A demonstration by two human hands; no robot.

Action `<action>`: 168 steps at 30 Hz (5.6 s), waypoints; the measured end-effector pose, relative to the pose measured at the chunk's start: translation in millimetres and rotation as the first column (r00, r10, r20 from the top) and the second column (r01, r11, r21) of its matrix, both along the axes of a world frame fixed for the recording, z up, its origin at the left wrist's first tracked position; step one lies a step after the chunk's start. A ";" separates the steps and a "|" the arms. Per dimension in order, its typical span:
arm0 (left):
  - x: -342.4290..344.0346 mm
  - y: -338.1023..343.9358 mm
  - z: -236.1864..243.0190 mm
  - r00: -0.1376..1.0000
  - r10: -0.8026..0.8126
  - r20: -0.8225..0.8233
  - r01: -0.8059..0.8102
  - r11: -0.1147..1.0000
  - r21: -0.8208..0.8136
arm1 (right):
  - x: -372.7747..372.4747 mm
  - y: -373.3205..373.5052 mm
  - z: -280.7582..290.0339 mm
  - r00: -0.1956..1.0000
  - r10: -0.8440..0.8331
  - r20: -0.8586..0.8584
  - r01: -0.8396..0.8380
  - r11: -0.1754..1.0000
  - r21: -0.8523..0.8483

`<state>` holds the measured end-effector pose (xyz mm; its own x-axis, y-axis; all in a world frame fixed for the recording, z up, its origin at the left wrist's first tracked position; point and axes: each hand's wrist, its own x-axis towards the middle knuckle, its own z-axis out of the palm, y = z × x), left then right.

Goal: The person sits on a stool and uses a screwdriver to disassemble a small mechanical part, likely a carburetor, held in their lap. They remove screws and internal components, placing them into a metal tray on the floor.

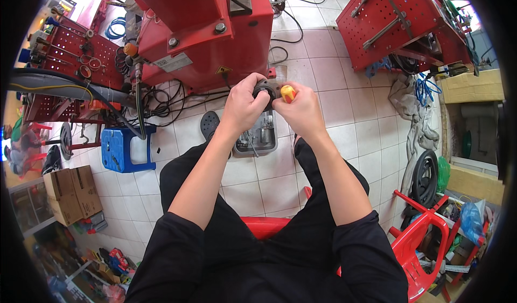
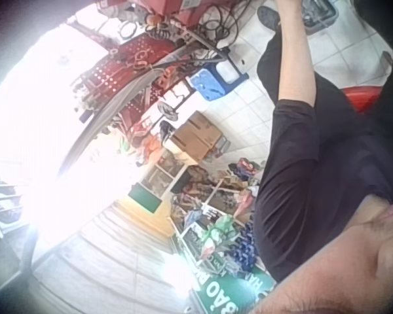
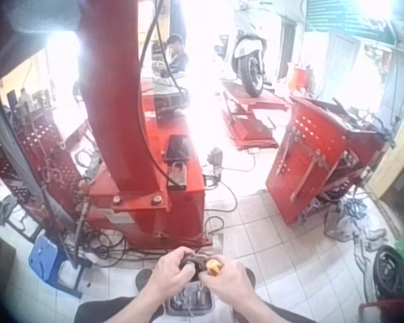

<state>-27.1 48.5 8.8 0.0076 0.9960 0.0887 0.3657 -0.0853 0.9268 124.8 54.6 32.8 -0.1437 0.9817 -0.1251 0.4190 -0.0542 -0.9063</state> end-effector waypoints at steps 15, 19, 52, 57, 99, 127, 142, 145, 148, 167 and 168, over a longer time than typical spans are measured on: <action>-8.4 3.3 -15.4 0.493 0.294 0.819 0.282 0.837 -0.470 | 6.3 -3.5 5.5 0.912 0.132 -0.388 -0.125 0.991 0.044; -5.7 2.4 -9.1 0.501 0.298 0.812 0.341 0.794 -0.503 | 8.2 -0.1 0.9 0.987 0.154 -0.047 -0.118 0.888 0.445; -8.4 3.8 3.3 0.821 0.235 0.520 0.229 0.699 -0.677 | 11.8 0.6 -12.7 0.889 0.062 0.453 -0.372 0.674 0.638; -14.8 3.3 1.7 0.759 0.268 0.593 0.287 0.680 -0.675 | 9.4 -0.2 -3.1 0.940 0.147 0.308 -0.314 0.723 0.615; -13.4 3.9 -2.8 0.826 -0.047 0.562 0.111 0.991 -0.080 | 15.0 3.0 8.6 0.926 -0.023 -0.377 -0.082 0.962 -0.261; -12.0 4.0 -5.5 0.777 -0.120 0.618 0.233 0.967 -0.106 | 30.9 13.0 -12.1 0.765 0.023 -0.644 -0.388 0.814 -0.432; -11.5 5.7 -3.2 0.791 -0.098 0.603 0.189 0.978 -0.089 | 26.1 10.6 -12.2 0.818 0.024 -0.574 -0.323 0.846 -0.424; -12.1 6.3 -2.0 0.819 -0.082 0.568 0.182 0.976 -0.122 | 20.8 9.6 -7.0 0.927 0.087 -0.365 -0.208 0.929 -0.305; -10.2 5.8 -4.9 0.834 -0.086 0.546 0.186 0.974 -0.131 | 19.0 6.2 -5.9 0.949 0.158 -0.271 -0.190 0.977 -0.097; -7.6 4.0 4.7 0.903 -0.080 0.421 0.136 0.985 -0.102 | 18.1 5.9 -4.6 0.927 0.148 -0.346 -0.225 0.955 -0.194; -7.2 3.6 6.9 0.901 -0.070 0.429 0.132 0.985 -0.116 | 18.2 6.0 -5.1 0.923 0.148 -0.356 -0.226 0.955 -0.191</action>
<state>-34.3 52.1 15.7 0.1011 0.9943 -0.0325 -0.0660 0.0393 0.9970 143.0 60.7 27.8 -0.3938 0.8844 -0.2507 0.1166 -0.2225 -0.9679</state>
